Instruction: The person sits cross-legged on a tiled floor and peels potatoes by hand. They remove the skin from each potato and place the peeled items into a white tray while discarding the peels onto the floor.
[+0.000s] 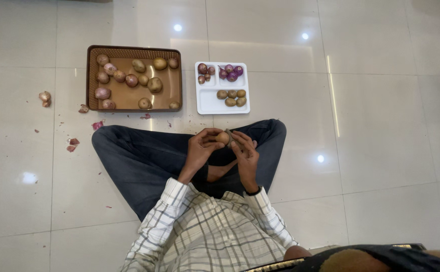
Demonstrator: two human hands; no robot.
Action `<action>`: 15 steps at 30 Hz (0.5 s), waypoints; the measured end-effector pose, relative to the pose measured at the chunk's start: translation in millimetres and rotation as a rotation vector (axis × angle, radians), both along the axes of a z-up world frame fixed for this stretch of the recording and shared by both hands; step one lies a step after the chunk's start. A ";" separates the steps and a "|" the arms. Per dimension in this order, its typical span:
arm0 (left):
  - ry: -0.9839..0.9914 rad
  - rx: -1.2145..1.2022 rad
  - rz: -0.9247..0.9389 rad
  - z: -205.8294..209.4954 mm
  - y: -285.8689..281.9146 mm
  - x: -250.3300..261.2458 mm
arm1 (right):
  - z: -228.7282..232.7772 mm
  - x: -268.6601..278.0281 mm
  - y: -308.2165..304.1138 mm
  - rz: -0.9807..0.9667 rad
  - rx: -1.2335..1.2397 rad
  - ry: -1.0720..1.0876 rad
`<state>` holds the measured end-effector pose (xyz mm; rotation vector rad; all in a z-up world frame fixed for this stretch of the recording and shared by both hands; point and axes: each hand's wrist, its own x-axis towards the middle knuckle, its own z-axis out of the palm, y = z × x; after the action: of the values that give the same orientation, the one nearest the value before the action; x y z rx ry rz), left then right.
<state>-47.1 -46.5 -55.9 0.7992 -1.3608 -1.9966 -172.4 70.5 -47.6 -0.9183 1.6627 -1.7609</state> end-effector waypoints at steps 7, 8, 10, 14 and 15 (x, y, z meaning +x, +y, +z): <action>0.205 -0.061 0.069 -14.4 3.5 12.2 | -10.1 14.5 -10.4 -0.022 0.052 -0.448; 0.246 0.012 0.080 -14.8 3.5 13.0 | -13.2 17.9 -11.7 -0.036 0.040 -0.496; 0.292 0.116 0.102 -13.9 4.0 16.2 | -16.3 24.2 -9.5 -0.046 0.044 -0.444; 0.299 0.172 0.099 -10.5 12.6 19.9 | -15.7 26.1 -8.7 -0.054 0.074 -0.107; 0.299 0.168 0.087 -9.8 16.5 19.6 | -15.1 24.0 -10.4 -0.063 0.075 -0.039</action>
<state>-27.5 -30.0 -65.8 0.5907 -0.9827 -2.0828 -148.4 60.1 -62.6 -0.8010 1.7372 -1.7341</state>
